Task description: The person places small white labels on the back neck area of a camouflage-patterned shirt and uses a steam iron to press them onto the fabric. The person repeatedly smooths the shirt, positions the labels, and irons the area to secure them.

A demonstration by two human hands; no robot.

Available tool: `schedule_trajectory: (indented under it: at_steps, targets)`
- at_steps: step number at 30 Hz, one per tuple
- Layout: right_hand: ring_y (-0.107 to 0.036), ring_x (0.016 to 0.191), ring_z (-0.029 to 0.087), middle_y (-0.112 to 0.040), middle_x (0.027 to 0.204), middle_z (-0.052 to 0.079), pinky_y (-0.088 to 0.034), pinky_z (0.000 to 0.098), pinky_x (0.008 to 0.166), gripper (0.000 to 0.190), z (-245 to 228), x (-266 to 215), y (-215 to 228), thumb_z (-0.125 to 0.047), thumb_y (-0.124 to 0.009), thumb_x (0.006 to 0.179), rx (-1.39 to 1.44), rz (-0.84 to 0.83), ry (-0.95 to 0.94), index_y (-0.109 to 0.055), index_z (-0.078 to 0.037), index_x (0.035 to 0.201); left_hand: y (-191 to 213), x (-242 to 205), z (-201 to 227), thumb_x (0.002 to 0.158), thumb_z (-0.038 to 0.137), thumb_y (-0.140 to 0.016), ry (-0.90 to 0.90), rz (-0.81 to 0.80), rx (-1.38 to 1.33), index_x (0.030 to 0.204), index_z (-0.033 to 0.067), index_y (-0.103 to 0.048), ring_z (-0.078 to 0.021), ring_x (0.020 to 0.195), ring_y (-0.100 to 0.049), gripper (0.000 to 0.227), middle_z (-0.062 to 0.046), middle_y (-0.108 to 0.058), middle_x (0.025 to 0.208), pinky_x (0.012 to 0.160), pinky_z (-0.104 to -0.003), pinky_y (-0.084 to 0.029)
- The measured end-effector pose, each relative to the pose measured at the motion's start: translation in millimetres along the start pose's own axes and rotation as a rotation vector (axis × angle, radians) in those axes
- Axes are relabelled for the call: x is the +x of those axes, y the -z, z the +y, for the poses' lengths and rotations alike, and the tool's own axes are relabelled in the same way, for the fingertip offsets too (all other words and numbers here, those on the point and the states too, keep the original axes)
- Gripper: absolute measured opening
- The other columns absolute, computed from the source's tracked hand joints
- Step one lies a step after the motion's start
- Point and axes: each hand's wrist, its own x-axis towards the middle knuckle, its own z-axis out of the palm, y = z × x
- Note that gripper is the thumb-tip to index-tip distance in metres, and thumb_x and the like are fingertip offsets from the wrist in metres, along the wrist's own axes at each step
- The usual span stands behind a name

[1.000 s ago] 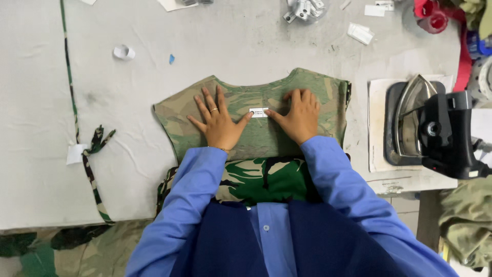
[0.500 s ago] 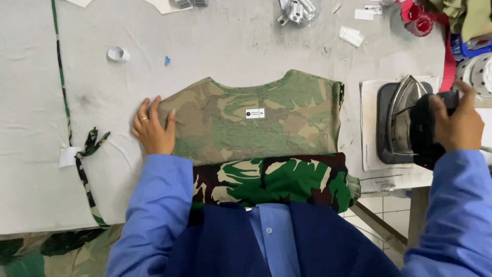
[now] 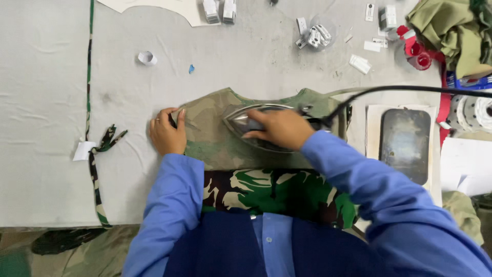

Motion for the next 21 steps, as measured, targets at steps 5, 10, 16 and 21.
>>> schedule_trajectory:
  at_steps: [5,10,16,21]
  targets:
    - [-0.065,0.072,0.041,-0.07,0.088,0.014,-0.047,0.053,0.054,0.055,-28.9,33.4,-2.5,-0.058,-0.055,0.089,0.093,0.08,0.103,-0.046,-0.019,0.126,5.0,-0.8,-6.3,0.093,0.041,-0.07,-0.013,-0.046,-0.008,0.094,0.0145,-0.064,-0.0299,0.082,-0.058,0.027,-0.004,-0.069,0.088,0.078,-0.042,-0.044]
    - [-0.066,0.098,0.047,-0.069,0.101,0.027,-0.053,0.0552,0.084,0.052,41.9,-42.1,17.7,-0.052,-0.06,0.089,0.181,-0.01,-0.262,-0.046,-0.023,0.13,-5.0,0.4,-14.0,0.087,0.044,-0.076,-0.051,0.007,-0.007,0.095,0.0179,-0.062,-0.0317,0.077,-0.06,0.03,-0.005,-0.062,0.08,0.074,-0.043,-0.048]
    - [-0.059,0.11,0.053,-0.066,0.113,0.035,-0.046,0.0573,0.093,0.053,196.8,-178.2,-2.1,-0.057,-0.055,0.098,0.184,0.212,-0.847,-0.052,-0.021,0.137,-8.8,-0.4,-14.5,0.089,0.051,-0.071,-0.016,0.037,0.052,0.097,0.0219,-0.061,-0.0261,0.081,-0.06,0.032,-0.001,-0.061,0.082,0.077,-0.04,-0.048]
    - [-0.06,0.108,0.051,-0.066,0.115,0.033,-0.045,0.0581,0.089,0.071,295.5,-278.6,-74.1,-0.076,-0.055,0.1,0.171,0.432,-1.115,-0.051,-0.019,0.142,-3.4,1.3,-11.3,0.094,0.047,-0.066,-0.004,-0.041,-0.027,0.099,0.0232,-0.064,-0.0304,0.081,-0.063,0.025,-0.005,-0.066,0.083,0.076,-0.045,-0.05]
